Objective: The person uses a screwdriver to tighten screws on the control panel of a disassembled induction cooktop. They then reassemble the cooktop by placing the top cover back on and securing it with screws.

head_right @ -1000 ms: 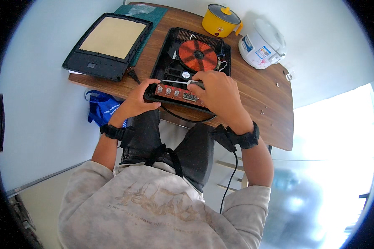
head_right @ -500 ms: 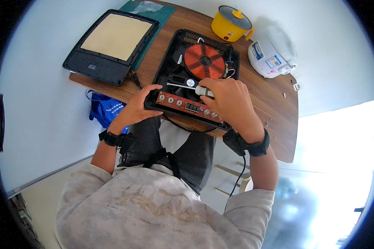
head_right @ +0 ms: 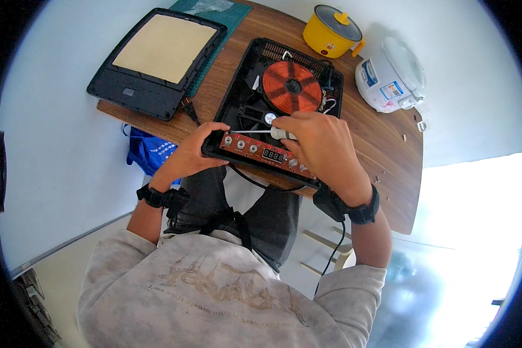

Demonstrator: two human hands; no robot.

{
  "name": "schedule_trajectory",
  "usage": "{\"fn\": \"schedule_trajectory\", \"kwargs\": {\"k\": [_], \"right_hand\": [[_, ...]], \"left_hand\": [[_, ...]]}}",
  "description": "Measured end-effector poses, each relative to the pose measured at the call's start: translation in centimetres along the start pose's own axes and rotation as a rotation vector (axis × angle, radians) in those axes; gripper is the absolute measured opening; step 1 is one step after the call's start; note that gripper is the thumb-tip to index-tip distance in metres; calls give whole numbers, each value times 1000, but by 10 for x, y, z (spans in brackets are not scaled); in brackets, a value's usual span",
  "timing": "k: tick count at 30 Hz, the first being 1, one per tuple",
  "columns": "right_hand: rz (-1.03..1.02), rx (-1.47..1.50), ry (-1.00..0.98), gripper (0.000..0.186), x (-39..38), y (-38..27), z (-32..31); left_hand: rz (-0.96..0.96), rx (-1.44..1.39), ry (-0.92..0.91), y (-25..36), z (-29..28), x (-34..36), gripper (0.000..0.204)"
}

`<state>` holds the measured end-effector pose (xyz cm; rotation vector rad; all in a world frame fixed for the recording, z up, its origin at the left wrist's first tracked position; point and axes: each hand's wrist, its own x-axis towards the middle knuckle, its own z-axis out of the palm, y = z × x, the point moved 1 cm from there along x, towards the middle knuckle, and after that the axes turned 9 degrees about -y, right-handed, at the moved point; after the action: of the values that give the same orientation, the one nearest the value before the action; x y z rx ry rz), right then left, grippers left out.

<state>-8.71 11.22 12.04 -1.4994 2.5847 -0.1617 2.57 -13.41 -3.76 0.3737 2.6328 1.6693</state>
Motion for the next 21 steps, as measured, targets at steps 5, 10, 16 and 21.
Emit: {"fn": "schedule_trajectory", "kwargs": {"k": [5, 10, 16, 21], "right_hand": [[-1, 6, 21, 30, 0, -2, -2], [-15, 28, 42, 31, 0, -2, 4], [-28, -41, 58, 32, -3, -8, 2], [-105, -263, 40, 28, 3, -32, -10]], "left_hand": [[-14, 0, 7, 1, 0, 0, 69], [-19, 12, 1, 7, -1, 0, 69], [-62, -37, -16, 9, -1, 0, 72], [16, 10, 4, 5, -1, 0, 71]]}}
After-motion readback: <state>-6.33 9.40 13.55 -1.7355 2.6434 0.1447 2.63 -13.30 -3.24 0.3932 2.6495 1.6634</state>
